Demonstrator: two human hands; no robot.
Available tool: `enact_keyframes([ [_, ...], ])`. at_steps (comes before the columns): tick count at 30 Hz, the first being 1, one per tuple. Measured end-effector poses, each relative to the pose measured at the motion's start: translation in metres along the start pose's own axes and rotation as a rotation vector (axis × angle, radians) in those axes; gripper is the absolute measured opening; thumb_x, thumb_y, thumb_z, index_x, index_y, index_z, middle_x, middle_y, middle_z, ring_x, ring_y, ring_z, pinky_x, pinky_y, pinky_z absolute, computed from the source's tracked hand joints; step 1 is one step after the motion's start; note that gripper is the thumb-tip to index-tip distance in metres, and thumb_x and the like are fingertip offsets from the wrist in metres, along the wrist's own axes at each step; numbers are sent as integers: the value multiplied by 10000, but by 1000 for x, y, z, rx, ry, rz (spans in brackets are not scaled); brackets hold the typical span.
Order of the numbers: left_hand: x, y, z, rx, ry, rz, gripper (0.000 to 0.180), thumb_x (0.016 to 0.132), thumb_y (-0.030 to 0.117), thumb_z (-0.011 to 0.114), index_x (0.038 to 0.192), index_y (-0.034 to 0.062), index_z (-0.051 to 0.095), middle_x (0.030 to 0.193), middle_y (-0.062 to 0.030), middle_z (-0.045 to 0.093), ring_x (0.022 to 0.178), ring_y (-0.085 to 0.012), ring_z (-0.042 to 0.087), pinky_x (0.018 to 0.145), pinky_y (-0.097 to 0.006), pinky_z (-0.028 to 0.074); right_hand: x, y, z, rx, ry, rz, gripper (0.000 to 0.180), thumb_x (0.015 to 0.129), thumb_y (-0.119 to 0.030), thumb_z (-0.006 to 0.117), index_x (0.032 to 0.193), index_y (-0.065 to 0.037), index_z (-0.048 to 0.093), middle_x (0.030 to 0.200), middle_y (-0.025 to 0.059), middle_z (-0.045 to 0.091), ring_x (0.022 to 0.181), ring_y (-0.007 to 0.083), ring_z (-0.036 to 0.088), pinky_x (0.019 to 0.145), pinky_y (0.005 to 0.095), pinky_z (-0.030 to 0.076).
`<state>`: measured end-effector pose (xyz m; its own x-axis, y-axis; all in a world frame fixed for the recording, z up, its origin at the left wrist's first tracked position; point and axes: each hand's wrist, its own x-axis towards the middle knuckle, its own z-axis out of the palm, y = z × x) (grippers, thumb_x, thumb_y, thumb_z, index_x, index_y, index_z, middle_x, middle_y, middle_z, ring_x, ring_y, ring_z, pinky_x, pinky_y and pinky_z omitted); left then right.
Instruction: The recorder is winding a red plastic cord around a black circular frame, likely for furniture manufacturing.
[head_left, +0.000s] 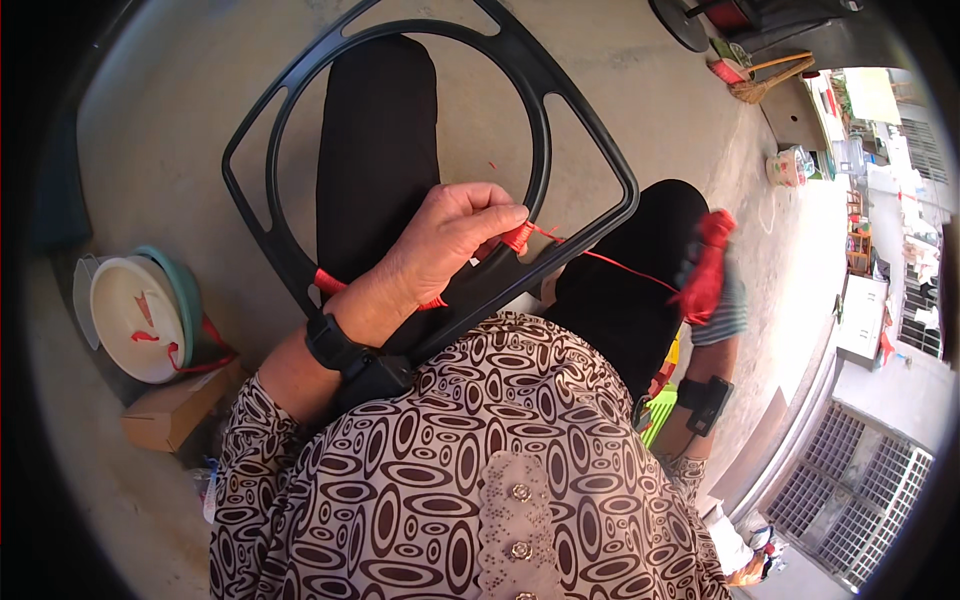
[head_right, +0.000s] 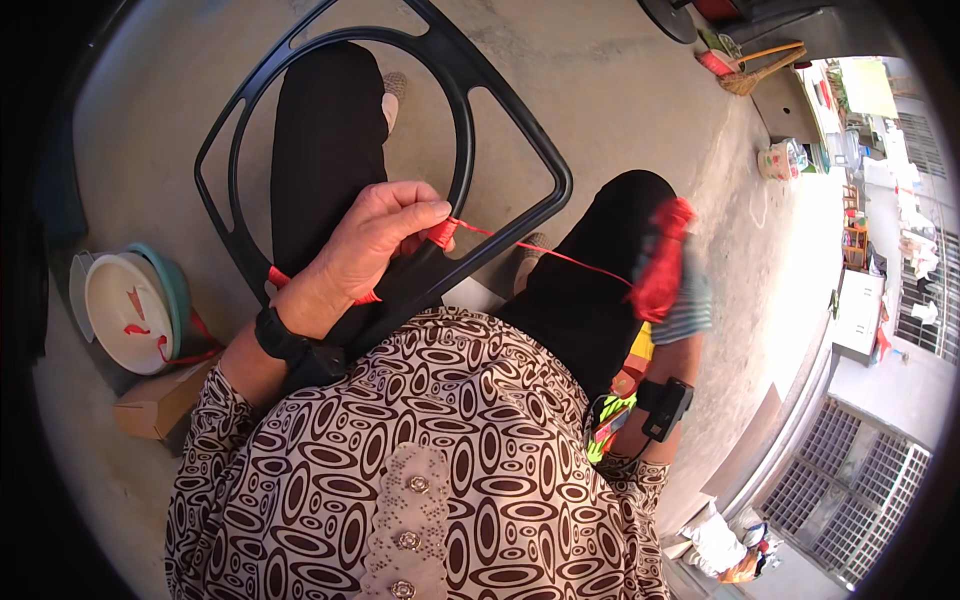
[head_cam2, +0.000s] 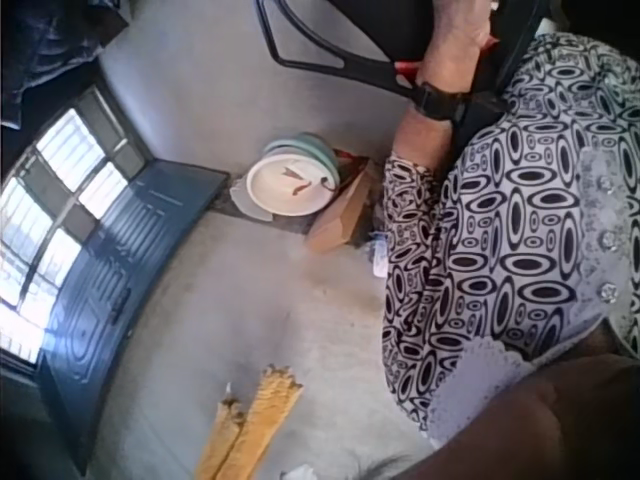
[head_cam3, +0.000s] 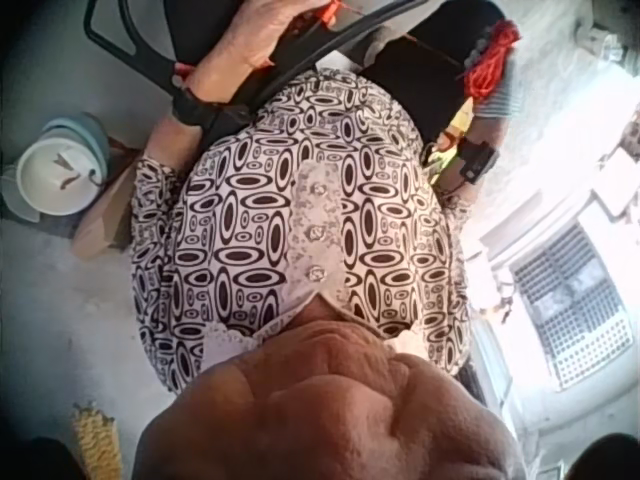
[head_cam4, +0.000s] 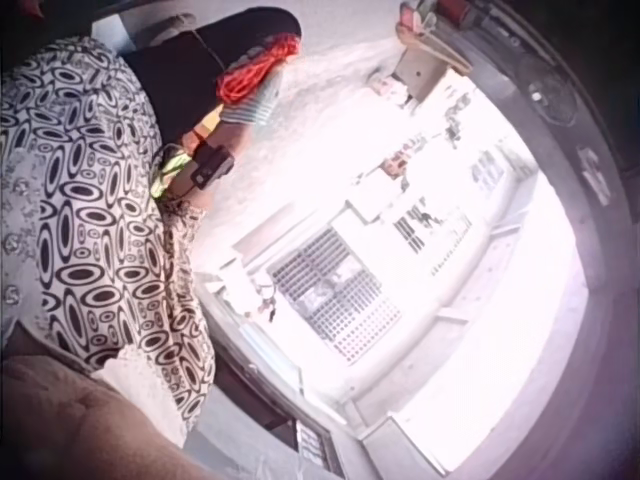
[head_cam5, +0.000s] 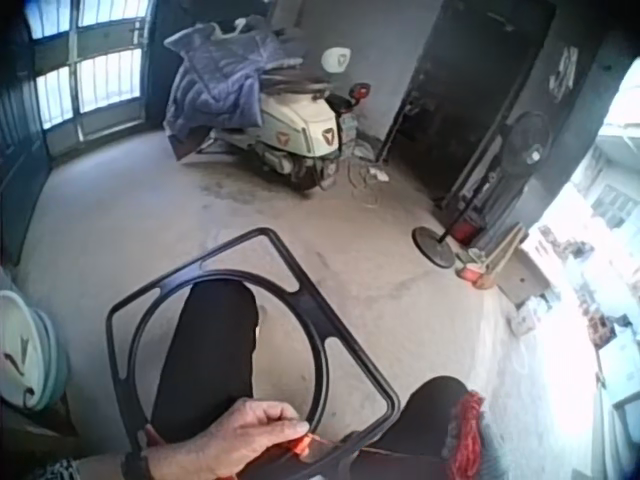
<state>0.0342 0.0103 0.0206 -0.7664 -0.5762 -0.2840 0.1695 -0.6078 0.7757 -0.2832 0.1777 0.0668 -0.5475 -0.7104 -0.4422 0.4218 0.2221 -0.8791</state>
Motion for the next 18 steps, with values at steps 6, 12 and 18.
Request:
enact_keyframes([
  [6,-2,2,4,96,-9,50,201,913,174,610,778,26,610,711,-12,630,647,-38,569,581,-199,446,12,43,112,-131,-587,80,518,835,-198,687,1281,12,528,1124,73,638,968,163,636,890,309,499],
  [12,-2,4,7,207,-3,116,325,921,331,595,771,45,624,707,20,612,634,-28,481,576,-215,360,47,40,167,-140,-820,148,675,836,-337,700,1354,8,437,1102,105,640,884,177,661,769,303,555],
  [18,0,5,6,19,87,-5,431,955,415,531,831,25,667,711,-5,628,613,-53,555,556,-205,418,51,74,166,313,-585,657,598,917,-504,535,1193,26,561,1049,176,658,850,250,676,785,361,578],
])
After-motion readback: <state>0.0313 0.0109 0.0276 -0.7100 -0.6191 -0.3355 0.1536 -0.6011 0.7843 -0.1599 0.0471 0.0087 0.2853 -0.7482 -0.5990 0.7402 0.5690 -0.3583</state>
